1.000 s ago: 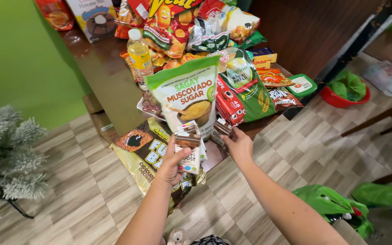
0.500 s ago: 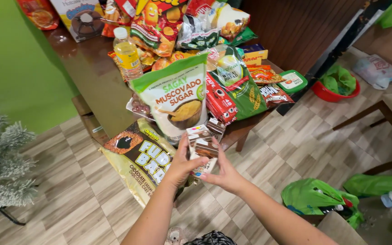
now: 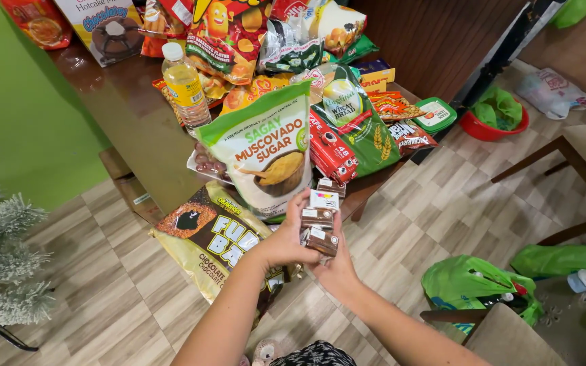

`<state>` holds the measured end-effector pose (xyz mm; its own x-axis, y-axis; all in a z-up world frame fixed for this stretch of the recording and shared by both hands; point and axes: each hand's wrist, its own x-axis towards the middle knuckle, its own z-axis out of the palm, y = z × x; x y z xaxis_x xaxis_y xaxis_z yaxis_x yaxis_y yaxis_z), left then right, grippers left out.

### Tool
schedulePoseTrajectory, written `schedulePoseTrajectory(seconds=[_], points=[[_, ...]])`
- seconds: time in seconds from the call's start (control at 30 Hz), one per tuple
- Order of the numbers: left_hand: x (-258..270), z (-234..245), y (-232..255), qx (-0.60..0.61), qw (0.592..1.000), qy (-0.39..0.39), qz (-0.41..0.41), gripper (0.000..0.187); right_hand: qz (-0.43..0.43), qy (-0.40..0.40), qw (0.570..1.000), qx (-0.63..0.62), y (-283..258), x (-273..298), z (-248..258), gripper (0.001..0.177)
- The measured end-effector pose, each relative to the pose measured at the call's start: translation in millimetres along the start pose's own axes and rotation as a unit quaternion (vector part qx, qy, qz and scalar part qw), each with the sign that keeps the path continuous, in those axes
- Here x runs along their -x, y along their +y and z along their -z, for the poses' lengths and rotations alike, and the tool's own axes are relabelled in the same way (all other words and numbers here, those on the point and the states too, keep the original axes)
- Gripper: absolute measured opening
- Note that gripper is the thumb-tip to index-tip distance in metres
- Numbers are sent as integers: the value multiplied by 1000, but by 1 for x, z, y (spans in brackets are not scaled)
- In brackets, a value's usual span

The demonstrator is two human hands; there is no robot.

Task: The person unpacks groceries from a green plastic bag placed on a chair and arranges them on a nearby table. Items handled include a chocolate bar, a bag of chips, a box of chocolates, a pack of yogurt, and a tub of spread.

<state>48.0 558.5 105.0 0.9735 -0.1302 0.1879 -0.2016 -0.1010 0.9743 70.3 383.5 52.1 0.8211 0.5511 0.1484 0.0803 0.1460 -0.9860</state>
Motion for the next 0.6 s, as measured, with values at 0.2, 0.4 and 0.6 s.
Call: schedulePoseTrajectory(seconds=[0.2,0.4,0.6], points=[[-7,7,17,14,994,-17,105,127,-107,22,946,-306,15,-17,-2,112],[-13,1,11,164,972,3,166,116,-36,37,997,-56,8,-13,-3,126],[-13,8,-19,93,989,114,14,109,-28,107,988,104,24,-23,-36,131]])
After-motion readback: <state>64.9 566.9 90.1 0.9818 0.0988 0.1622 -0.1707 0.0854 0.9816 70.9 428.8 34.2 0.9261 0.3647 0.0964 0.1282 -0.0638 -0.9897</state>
